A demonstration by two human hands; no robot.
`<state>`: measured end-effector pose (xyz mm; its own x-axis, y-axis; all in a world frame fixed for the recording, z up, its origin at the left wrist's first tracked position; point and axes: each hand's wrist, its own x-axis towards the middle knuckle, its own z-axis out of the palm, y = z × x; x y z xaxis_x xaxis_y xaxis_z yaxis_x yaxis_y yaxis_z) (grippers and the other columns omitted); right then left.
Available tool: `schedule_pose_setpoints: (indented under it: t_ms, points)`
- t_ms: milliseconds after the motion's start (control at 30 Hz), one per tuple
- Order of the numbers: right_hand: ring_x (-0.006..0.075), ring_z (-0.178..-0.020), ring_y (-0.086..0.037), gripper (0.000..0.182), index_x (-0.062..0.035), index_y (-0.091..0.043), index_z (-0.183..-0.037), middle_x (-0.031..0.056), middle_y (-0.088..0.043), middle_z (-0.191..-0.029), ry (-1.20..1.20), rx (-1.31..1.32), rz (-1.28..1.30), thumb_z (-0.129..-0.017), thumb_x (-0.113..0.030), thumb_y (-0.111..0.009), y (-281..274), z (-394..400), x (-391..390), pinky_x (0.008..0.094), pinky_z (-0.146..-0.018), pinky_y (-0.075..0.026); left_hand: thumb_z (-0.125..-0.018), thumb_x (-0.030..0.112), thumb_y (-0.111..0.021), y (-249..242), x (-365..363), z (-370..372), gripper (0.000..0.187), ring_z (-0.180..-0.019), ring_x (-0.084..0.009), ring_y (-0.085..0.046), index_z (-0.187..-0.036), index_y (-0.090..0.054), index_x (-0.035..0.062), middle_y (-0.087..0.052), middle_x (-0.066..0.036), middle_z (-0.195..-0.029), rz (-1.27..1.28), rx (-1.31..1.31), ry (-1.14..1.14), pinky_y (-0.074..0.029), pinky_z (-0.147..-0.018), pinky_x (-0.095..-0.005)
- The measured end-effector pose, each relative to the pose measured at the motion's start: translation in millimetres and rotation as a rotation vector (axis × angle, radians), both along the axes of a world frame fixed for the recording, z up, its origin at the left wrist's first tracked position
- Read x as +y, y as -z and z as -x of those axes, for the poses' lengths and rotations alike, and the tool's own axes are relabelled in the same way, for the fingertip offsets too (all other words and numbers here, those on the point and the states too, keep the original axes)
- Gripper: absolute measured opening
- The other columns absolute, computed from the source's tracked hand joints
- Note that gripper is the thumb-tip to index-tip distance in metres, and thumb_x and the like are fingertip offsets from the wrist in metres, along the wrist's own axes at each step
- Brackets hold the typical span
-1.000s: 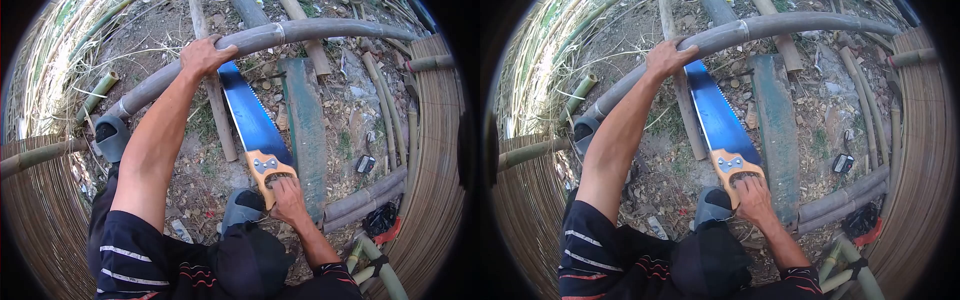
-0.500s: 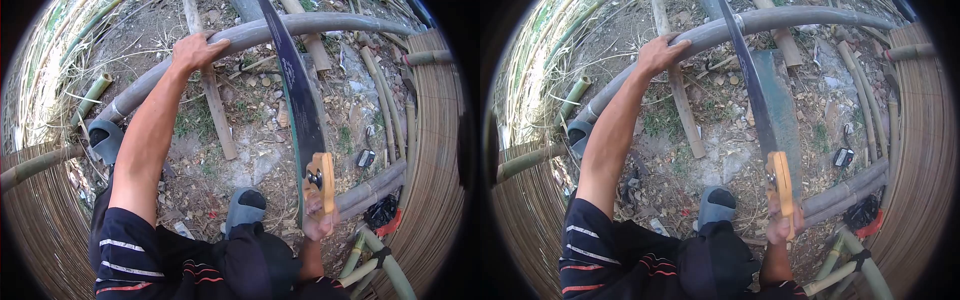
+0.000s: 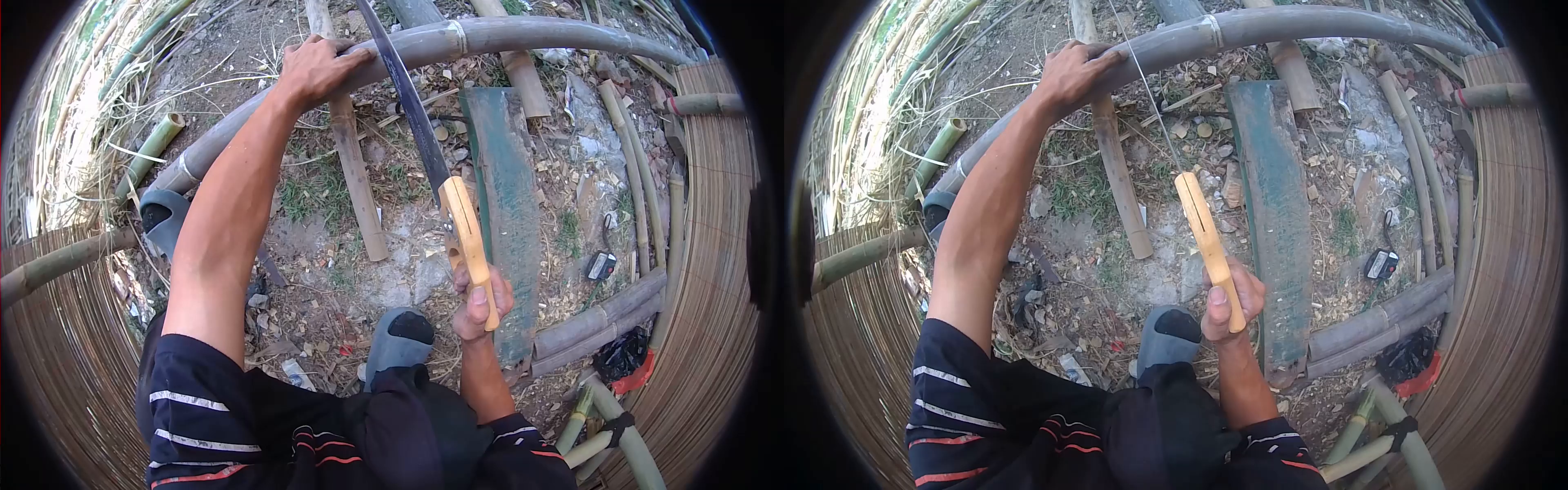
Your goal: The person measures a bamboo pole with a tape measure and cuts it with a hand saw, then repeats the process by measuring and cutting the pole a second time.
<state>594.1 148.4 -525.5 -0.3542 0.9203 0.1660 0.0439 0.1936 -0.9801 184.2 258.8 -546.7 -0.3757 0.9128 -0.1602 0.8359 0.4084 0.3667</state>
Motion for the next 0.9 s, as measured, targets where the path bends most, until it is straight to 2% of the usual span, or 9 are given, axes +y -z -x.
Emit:
schedule_pose_setpoints:
  t_ms: [200, 300, 500, 567, 600, 700, 767, 833, 900]
  points:
    - [0.0149, -0.058, -0.056, 0.046, 0.0069, -0.064, -0.089, 0.0100, -0.062, -0.072, -0.014, 0.009, -0.066, -0.097, -0.038, -0.055, 8.1, -3.8, -4.7, 0.0300, -0.051, -0.042, -0.100, 0.075, -0.043, -4.9, 0.6, 1.1, 0.076, -0.136, -0.0304, -0.060, -0.142, -0.071, 0.0186, -0.076, -0.014, -0.127, 0.014, -0.050, -0.004, -0.035, -0.112, -0.0594]
    - [0.0152, -0.059, -0.057, 0.046, 0.0076, -0.063, -0.089, 0.0103, -0.063, -0.072, -0.039, -0.002, -0.092, -0.096, -0.037, -0.056, 2.9, -2.8, -3.6, 0.0299, -0.052, -0.043, -0.101, 0.075, -0.040, -5.3, -0.2, 0.1, 0.076, -0.130, -0.0311, -0.064, -0.143, -0.070, 0.0197, -0.077, -0.014, -0.123, 0.030, -0.092, -0.016, -0.035, -0.111, -0.0595]
    - [0.0153, -0.059, -0.057, 0.049, 0.0071, -0.060, -0.083, 0.0115, -0.061, -0.070, -0.041, -0.131, -0.007, -0.094, -0.040, -0.057, -31.4, -33.5, -25.0, 0.0304, -0.053, -0.045, -0.101, 0.075, -0.038, 2.0, -1.2, -0.9, 0.076, -0.117, -0.0298, -0.071, -0.143, -0.070, 0.0202, -0.079, -0.014, -0.117, -0.076, 0.108, 0.032, -0.037, -0.109, -0.0577]
    - [0.0148, -0.058, -0.056, 0.049, 0.0067, -0.060, -0.082, 0.0118, -0.061, -0.070, -0.032, -0.105, -0.001, -0.094, -0.041, -0.057, -36.7, -47.5, -36.1, 0.0303, -0.053, -0.045, -0.102, 0.074, -0.039, 1.6, -0.3, -1.9, 0.074, -0.119, -0.0273, -0.070, -0.143, -0.070, 0.0211, -0.078, -0.014, -0.120, -0.003, 0.021, 0.006, -0.037, -0.107, -0.0559]
    - [0.0143, -0.057, -0.055, 0.050, 0.0063, -0.059, -0.081, 0.0121, -0.061, -0.069, -0.014, -0.075, 0.003, -0.094, -0.042, -0.056, -37.1, -48.6, -38.0, 0.0302, -0.053, -0.045, -0.105, 0.064, -0.038, -5.3, -1.2, -7.1, 0.068, -0.124, -0.0311, -0.068, -0.142, -0.070, 0.0165, -0.078, -0.013, -0.120, 0.019, 0.032, 0.003, -0.035, -0.112, -0.0541]
    - [0.0132, -0.055, -0.053, 0.048, 0.0048, -0.058, -0.081, 0.0107, -0.059, -0.067, -0.074, -0.025, 0.018, -0.096, -0.040, -0.054, -32.3, -20.9, -13.4, 0.0298, -0.053, -0.044, -0.105, 0.065, -0.038, -2.8, -2.1, -9.2, 0.068, -0.125, -0.0289, -0.067, -0.143, -0.069, 0.0175, -0.079, -0.012, -0.119, 0.004, 0.077, 0.018, -0.035, -0.112, -0.0529]
    - [0.0188, -0.052, -0.054, 0.036, 0.0025, -0.055, -0.076, 0.0109, -0.057, -0.066, -0.087, -0.082, -0.020, -0.096, -0.027, -0.055, -29.6, 26.6, 19.1, 0.0341, -0.049, -0.041, -0.106, 0.066, -0.037, -2.4, -3.0, -8.5, 0.069, -0.124, -0.0274, -0.068, -0.143, -0.069, 0.0178, -0.079, -0.011, -0.118, -0.023, 0.118, 0.044, -0.035, -0.113, -0.0527]
    - [0.0190, -0.051, -0.053, 0.034, 0.0014, -0.056, -0.076, 0.0099, -0.057, -0.066, -0.127, -0.143, -0.057, -0.096, -0.026, -0.055, -24.6, 70.7, 51.9, 0.0350, -0.050, -0.041, -0.106, 0.067, -0.037, -6.0, -3.5, -13.1, 0.070, -0.125, -0.0268, -0.067, -0.143, -0.069, 0.0170, -0.079, -0.011, -0.119, 0.036, 0.128, 0.014, -0.033, -0.114, -0.0514]
    - [0.0197, -0.051, -0.053, 0.034, 0.0014, -0.057, -0.077, 0.0100, -0.056, -0.065, -0.118, -0.135, -0.047, -0.096, -0.027, -0.055, -26.8, 70.5, 47.5, 0.0347, -0.049, -0.041, -0.105, 0.068, -0.037, -9.8, -9.1, -12.5, 0.071, -0.124, -0.0267, -0.067, -0.143, -0.069, 0.0171, -0.078, -0.012, -0.119, 0.004, 0.135, 0.049, -0.033, -0.113, -0.0513]
